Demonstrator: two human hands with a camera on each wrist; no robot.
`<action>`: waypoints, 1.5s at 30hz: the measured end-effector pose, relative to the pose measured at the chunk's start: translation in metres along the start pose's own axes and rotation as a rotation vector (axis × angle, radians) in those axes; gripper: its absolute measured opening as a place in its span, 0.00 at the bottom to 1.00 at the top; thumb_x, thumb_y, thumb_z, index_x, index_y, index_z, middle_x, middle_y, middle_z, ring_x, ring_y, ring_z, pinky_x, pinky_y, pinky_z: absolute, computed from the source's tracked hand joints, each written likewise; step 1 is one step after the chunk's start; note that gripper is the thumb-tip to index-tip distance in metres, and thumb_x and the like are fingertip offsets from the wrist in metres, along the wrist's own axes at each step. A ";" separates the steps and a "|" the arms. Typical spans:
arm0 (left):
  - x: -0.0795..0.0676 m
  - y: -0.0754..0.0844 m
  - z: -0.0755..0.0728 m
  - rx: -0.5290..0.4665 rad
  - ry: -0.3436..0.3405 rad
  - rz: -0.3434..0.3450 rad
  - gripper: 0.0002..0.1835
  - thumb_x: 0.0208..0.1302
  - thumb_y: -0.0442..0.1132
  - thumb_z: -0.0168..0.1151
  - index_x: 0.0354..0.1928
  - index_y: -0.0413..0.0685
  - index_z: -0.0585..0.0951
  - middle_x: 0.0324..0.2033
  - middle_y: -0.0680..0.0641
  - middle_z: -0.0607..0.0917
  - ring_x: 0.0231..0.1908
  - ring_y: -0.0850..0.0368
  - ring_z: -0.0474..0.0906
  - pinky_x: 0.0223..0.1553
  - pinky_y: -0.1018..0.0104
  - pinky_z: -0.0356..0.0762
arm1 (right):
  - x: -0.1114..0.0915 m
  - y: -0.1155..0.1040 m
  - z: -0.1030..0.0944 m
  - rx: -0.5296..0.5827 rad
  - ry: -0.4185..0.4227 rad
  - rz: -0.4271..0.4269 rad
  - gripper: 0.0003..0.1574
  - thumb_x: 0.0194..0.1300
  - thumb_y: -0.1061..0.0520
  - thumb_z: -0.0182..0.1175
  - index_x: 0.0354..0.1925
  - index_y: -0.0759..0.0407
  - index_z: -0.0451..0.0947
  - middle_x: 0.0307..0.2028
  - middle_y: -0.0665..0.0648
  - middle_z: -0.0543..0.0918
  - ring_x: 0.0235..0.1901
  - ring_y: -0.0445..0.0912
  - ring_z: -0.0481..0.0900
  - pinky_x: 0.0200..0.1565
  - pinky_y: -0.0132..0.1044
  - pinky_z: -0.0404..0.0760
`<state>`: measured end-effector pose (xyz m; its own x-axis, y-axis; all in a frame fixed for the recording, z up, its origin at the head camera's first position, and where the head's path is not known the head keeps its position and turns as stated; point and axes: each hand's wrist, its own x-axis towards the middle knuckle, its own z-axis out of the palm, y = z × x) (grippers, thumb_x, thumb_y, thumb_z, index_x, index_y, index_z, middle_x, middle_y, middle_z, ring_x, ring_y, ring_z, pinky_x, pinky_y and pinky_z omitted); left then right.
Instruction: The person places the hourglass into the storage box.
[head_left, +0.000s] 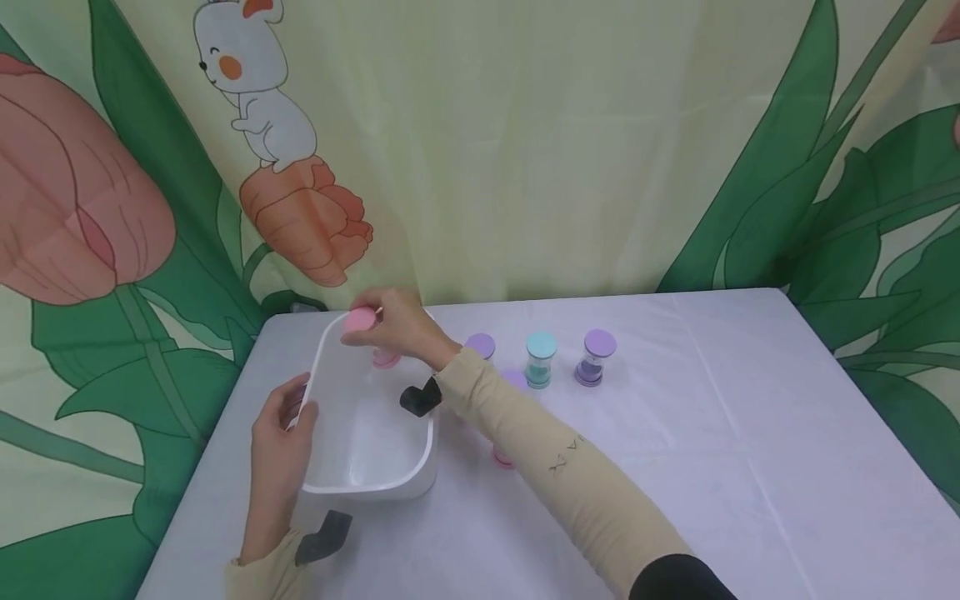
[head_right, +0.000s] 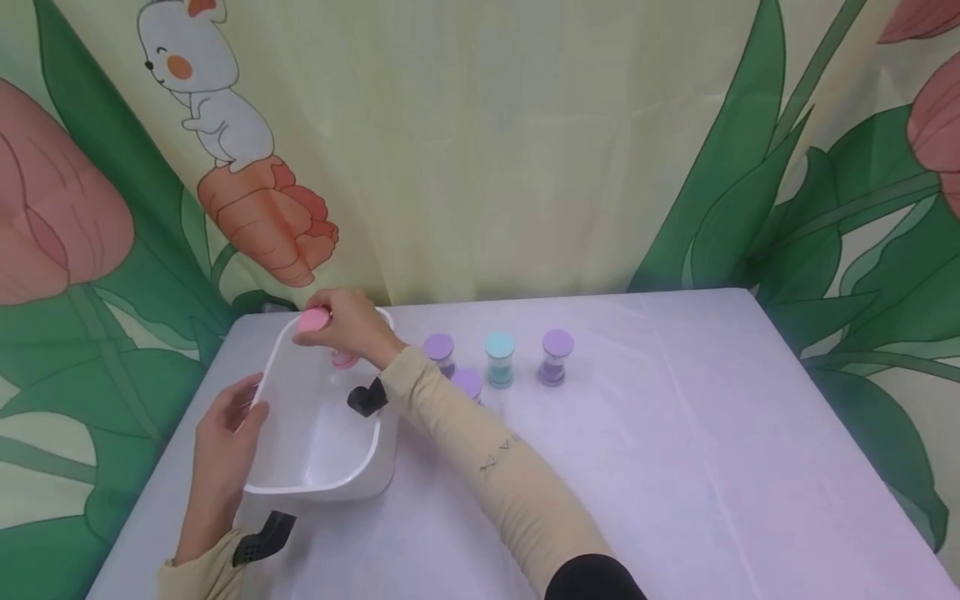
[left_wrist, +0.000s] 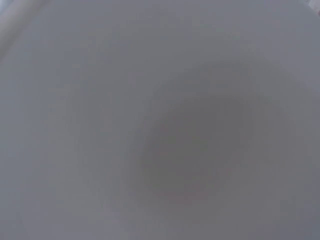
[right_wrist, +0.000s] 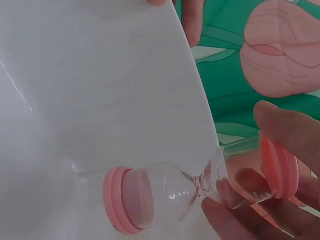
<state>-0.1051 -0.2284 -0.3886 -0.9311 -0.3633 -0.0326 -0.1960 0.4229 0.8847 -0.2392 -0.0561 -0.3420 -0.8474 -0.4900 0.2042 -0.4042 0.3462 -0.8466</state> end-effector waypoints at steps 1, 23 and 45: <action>0.000 0.000 0.000 0.001 -0.002 -0.003 0.25 0.75 0.46 0.48 0.72 0.54 0.66 0.67 0.43 0.73 0.60 0.41 0.76 0.52 0.43 0.81 | 0.001 0.000 0.002 -0.021 -0.004 0.009 0.20 0.56 0.53 0.74 0.45 0.57 0.82 0.37 0.50 0.82 0.34 0.40 0.80 0.33 0.23 0.79; -0.001 -0.001 -0.002 0.002 -0.012 -0.029 0.26 0.76 0.48 0.48 0.72 0.56 0.66 0.67 0.43 0.73 0.60 0.41 0.76 0.52 0.46 0.83 | 0.016 0.015 0.016 -0.277 -0.172 0.089 0.23 0.57 0.49 0.73 0.50 0.53 0.84 0.41 0.48 0.84 0.40 0.41 0.77 0.38 0.25 0.73; 0.000 -0.001 0.000 -0.008 0.001 -0.015 0.25 0.75 0.47 0.49 0.71 0.56 0.68 0.66 0.45 0.74 0.59 0.42 0.78 0.50 0.45 0.83 | 0.019 0.026 0.025 -0.311 -0.305 0.101 0.23 0.61 0.58 0.70 0.54 0.61 0.80 0.47 0.55 0.83 0.44 0.43 0.76 0.47 0.26 0.74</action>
<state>-0.1050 -0.2285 -0.3899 -0.9279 -0.3701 -0.0456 -0.2074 0.4105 0.8880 -0.2572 -0.0765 -0.3730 -0.7669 -0.6384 -0.0656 -0.4483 0.6060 -0.6571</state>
